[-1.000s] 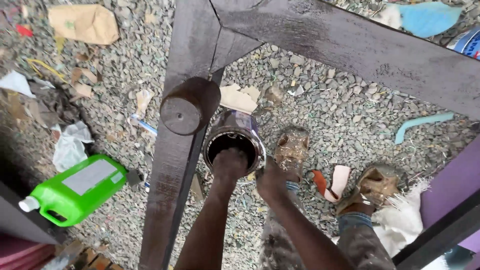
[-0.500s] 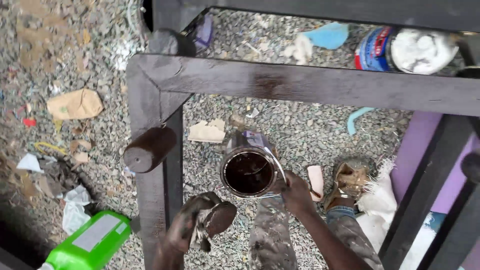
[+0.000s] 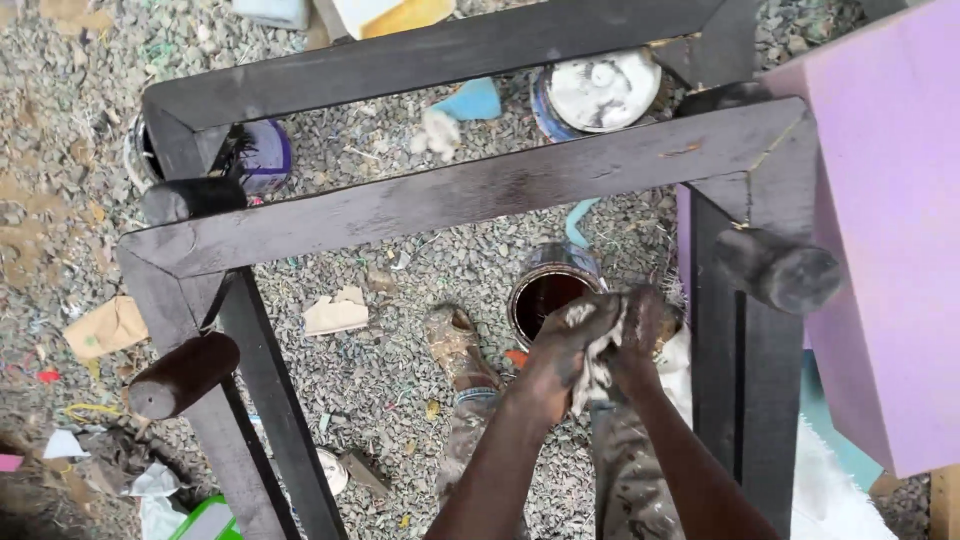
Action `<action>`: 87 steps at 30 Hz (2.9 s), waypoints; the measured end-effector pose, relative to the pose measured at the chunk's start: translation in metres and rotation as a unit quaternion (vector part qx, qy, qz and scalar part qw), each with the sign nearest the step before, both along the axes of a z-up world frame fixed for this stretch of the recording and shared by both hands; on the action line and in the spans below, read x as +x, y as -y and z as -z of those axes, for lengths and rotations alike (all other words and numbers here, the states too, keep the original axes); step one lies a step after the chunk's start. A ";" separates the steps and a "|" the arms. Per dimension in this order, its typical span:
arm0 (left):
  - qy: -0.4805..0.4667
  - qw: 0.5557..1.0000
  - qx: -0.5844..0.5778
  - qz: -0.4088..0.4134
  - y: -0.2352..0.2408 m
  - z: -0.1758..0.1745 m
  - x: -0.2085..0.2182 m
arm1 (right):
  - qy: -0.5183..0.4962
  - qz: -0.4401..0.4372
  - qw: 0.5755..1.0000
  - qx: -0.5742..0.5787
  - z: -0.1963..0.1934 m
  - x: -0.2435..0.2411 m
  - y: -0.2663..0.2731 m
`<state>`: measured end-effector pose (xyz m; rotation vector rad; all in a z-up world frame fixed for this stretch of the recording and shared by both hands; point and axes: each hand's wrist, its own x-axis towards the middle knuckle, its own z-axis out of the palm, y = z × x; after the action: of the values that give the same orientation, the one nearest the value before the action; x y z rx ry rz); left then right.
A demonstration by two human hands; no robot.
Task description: The person paints a dark wooden frame using a cloth dipped in a can of dark paint. They repeatedly dip the cloth into the paint can and apply the paint to the frame's surface, covering various sections of the frame.
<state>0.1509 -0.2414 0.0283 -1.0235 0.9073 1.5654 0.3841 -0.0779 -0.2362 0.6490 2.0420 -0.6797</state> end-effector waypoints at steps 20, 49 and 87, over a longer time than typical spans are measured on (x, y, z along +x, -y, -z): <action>-0.443 0.483 -0.153 0.740 -0.335 0.056 -0.058 | 0.001 0.213 0.976 0.043 -0.020 0.083 -0.109; -0.489 -0.355 0.103 0.790 -0.300 0.001 0.069 | 0.053 0.685 0.716 0.121 -0.198 -0.050 -0.127; -0.490 -0.043 -0.026 0.870 -0.354 0.079 -0.036 | 0.013 0.677 0.728 0.109 -0.170 -0.043 -0.119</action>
<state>0.1153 0.1129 -0.0506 1.6861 1.6038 -0.7018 0.3413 0.0409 -0.0661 2.3329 1.3035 -1.1683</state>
